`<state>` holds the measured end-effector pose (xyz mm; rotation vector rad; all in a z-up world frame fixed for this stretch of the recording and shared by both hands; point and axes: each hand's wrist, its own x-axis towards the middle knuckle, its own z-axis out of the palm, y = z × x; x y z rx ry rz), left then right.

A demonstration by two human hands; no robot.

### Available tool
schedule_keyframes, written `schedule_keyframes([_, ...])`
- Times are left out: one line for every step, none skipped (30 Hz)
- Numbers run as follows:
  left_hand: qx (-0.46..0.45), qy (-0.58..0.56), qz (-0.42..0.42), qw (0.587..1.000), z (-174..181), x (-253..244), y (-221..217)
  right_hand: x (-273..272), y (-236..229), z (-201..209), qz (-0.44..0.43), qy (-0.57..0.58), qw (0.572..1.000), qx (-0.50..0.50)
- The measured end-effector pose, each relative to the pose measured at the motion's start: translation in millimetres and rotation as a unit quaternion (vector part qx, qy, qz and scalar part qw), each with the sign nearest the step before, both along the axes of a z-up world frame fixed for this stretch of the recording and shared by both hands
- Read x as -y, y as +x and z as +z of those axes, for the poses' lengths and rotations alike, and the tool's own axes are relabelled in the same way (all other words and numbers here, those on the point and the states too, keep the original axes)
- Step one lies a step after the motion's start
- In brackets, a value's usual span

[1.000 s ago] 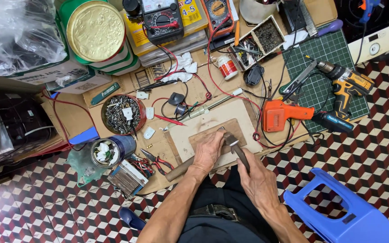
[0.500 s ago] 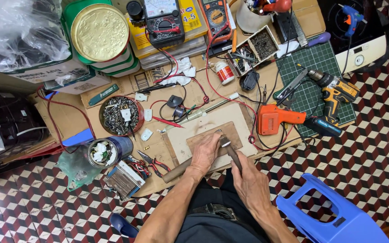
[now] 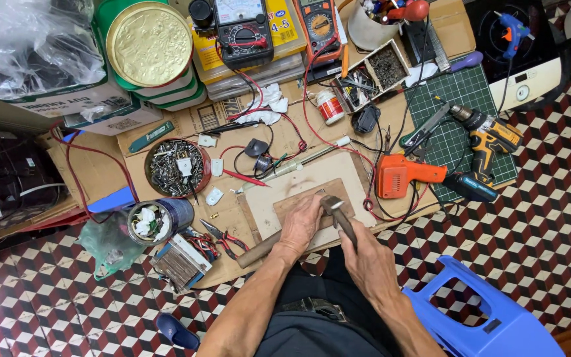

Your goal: Hammering a small metal bracket on a wooden block at a workbench.

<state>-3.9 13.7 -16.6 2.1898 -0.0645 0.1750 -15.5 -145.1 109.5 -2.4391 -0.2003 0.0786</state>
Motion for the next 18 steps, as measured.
schedule_keyframes([-0.001,0.001,-0.002,1.000,-3,0,0,-3,0,7,-0.002,0.001,1.000,-0.001])
schedule_keyframes([-0.002,-0.002,0.002,1.000,-4,-1,-2,-6,1,15,-0.009,-0.011,0.999,-0.038])
schedule_keyframes([-0.003,-0.005,0.006,1.000,-4,-1,-5,-8,2,23,-0.015,-0.023,0.997,-0.074])
schedule_keyframes([-0.003,-0.005,0.003,1.000,-5,0,-2,-7,5,23,-0.018,-0.023,0.997,-0.073])
schedule_keyframes([-0.004,-0.007,0.003,1.000,-5,1,0,-6,7,24,-0.047,-0.007,0.997,-0.055])
schedule_keyframes([-0.008,-0.009,0.006,1.000,-5,1,0,-5,9,25,-0.072,0.010,0.997,-0.038])
schedule_keyframes([-0.008,-0.008,0.006,1.000,-3,0,1,-3,11,16,-0.072,0.011,0.997,-0.039])
schedule_keyframes([-0.022,-0.011,0.012,1.000,-1,0,2,1,13,6,-0.080,-0.002,0.996,-0.031])
schedule_keyframes([-0.036,-0.014,0.017,0.999,1,-1,3,4,15,-3,-0.087,-0.015,0.996,-0.023])
schedule_keyframes([-0.038,-0.015,0.018,0.999,0,1,3,9,17,-23,-0.087,-0.015,0.996,-0.025])
schedule_keyframes([-0.056,-0.034,0.031,0.997,-1,2,4,14,19,-42,-0.085,-0.037,0.995,-0.024])
schedule_keyframes([-0.073,-0.051,0.045,0.995,-1,1,4,17,21,-62,-0.082,-0.056,0.995,-0.024])
schedule_keyframes([-0.075,-0.049,0.046,0.995,6,2,5,17,26,-72,-0.081,-0.055,0.995,-0.026])
schedule_keyframes([-0.109,-0.082,0.073,0.988,13,2,7,16,31,-81,-0.079,-0.069,0.994,-0.037])
schedule_keyframes([-0.142,-0.115,0.099,0.978,20,2,9,14,37,-91,-0.077,-0.084,0.992,-0.049])
schedule_keyframes([-0.143,-0.112,0.101,0.978,30,1,10,13,44,-97,-0.076,-0.081,0.993,-0.050])
schedule_keyframes([-0.162,-0.140,0.122,0.969,40,0,11,11,51,-104,-0.068,-0.087,0.992,-0.055])
schedule_keyframes([-0.182,-0.169,0.142,0.958,51,0,12,10,57,-110,-0.062,-0.093,0.992,-0.060])
